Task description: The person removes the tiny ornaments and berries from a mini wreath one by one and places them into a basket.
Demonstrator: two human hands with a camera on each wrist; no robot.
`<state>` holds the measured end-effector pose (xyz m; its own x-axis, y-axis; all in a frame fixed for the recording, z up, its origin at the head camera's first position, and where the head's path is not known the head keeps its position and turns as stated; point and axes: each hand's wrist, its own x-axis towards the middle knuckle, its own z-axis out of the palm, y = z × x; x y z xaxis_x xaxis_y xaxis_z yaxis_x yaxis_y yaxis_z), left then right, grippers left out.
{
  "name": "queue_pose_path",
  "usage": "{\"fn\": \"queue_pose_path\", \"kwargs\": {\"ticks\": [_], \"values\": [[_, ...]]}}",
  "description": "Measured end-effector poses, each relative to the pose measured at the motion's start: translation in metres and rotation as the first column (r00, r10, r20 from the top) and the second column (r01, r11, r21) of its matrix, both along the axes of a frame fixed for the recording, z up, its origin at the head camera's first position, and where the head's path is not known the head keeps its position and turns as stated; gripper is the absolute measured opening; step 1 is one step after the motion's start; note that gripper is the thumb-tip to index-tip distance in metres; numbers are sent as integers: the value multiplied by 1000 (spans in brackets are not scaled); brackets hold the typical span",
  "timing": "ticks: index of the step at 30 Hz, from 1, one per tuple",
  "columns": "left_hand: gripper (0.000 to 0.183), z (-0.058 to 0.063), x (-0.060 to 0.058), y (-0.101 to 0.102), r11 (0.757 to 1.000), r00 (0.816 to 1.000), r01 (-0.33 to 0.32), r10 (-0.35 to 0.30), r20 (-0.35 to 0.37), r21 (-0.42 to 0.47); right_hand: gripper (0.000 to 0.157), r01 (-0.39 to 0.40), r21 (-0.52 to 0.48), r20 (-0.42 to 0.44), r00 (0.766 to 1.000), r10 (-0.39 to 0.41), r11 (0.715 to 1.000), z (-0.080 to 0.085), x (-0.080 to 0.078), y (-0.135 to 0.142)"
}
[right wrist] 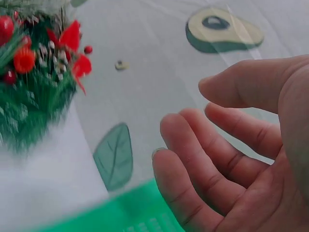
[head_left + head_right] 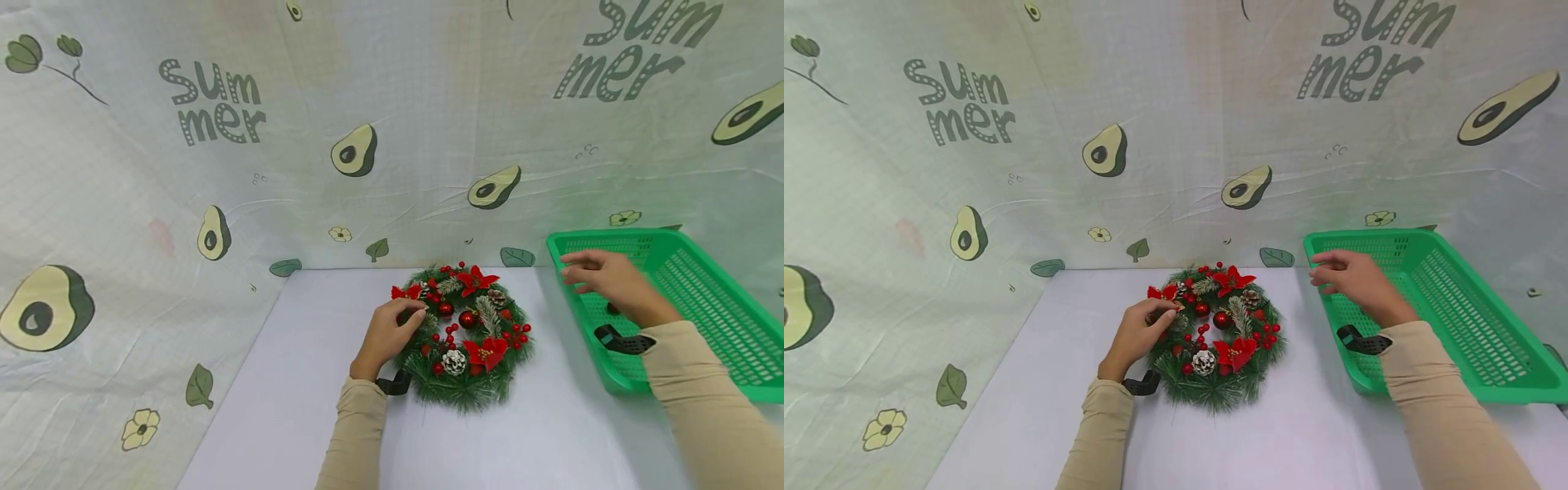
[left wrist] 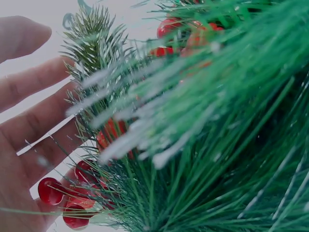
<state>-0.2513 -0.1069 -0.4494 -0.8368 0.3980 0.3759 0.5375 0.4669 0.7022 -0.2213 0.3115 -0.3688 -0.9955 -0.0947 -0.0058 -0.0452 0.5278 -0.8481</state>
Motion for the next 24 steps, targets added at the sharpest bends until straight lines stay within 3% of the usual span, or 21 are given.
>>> {"fn": "queue_pose_path", "kwargs": {"ticks": [8, 19, 24], "values": [[35, 2, 2, 0, 1000, 1000, -4, 4, 13, 1, 49, -39, -119, -19, 999, 37, 992, -5, -9, -36], [34, 3, 2, 3, 1000, 1000, -11, 12, 18, -17, 42, -124, -80, 5, 992, 125, 989, -12, -19, -76], [33, 3, 2, 3, 1000, 1000, -10, 11, 16, -22, 42, -123, -84, 27, 992, 126, 989, -20, -23, -86]]}}
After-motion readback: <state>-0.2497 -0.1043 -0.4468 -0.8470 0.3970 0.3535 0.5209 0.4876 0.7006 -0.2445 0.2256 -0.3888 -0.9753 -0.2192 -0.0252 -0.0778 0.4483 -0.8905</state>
